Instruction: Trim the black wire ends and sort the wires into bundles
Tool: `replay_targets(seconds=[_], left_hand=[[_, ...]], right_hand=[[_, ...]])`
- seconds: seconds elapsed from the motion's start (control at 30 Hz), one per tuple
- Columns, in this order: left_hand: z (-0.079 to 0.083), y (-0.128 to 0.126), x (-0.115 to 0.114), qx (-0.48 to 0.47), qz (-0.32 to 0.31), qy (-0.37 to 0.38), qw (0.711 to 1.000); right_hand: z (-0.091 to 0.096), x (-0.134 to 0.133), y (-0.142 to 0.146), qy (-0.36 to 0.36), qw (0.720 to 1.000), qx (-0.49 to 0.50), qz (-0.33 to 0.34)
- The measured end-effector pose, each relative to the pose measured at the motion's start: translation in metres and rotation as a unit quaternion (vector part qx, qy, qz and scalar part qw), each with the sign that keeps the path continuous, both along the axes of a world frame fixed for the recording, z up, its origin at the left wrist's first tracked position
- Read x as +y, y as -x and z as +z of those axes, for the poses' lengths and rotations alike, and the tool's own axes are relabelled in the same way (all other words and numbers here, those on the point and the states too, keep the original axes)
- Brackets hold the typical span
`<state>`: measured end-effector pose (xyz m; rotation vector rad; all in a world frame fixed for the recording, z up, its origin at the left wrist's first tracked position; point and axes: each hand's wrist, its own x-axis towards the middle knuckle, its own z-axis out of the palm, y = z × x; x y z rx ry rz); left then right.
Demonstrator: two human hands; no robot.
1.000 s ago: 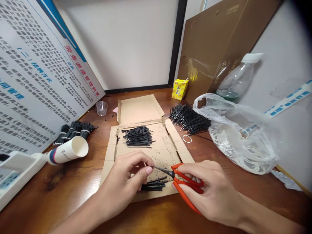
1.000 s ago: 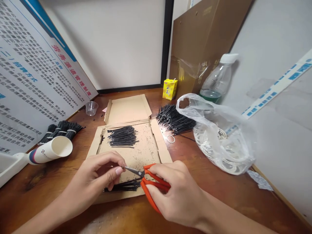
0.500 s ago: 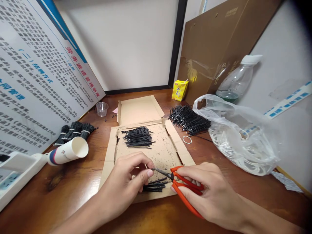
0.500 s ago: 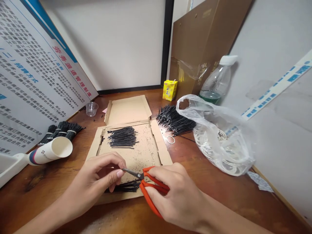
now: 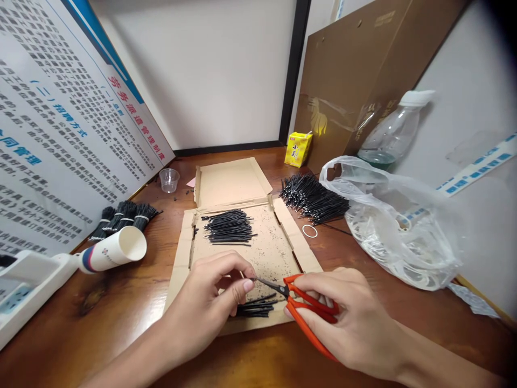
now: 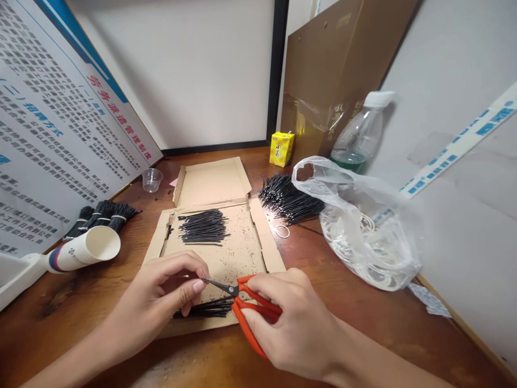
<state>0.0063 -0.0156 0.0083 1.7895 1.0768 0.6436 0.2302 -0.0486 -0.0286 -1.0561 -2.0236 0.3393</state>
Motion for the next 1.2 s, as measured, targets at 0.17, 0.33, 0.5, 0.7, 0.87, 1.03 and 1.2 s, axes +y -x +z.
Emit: replay_targets(seconds=[0.17, 0.33, 0.5, 0.7, 0.87, 1.03, 1.2], left_hand=[[0.0, -0.001, -0.001, 0.001, -0.003, 0.005, 1.0], [-0.003, 0.004, 0.006, 0.057, -0.02, -0.12, 0.991], [-0.018, 0.016, 0.024, 0.145, -0.027, -0.293, 0.945], [-0.04, 0.022, 0.04, 0.165, -0.014, -0.29, 0.942], [-0.038, 0.024, 0.041, 0.149, -0.017, -0.302, 0.941], [-0.035, 0.026, 0.041, 0.202, -0.049, -0.3, 0.931], [-0.036, 0.025, 0.038, 0.217, -0.06, -0.283, 0.932]], right_hand=[[-0.002, 0.0, -0.002, -0.005, 1.0, -0.008, 0.011], [-0.006, 0.001, -0.001, -0.004, 1.0, 0.006, 0.002], [-0.007, 0.002, -0.002, -0.007, 1.0, 0.004, -0.027], [-0.009, 0.004, -0.001, -0.004, 1.0, 0.006, -0.015], [-0.008, 0.005, -0.001, -0.009, 1.0, 0.001, -0.007], [-0.007, 0.004, -0.001, -0.013, 1.0, -0.001, -0.007], [-0.009, 0.004, -0.001, -0.012, 1.0, -0.004, -0.004]])
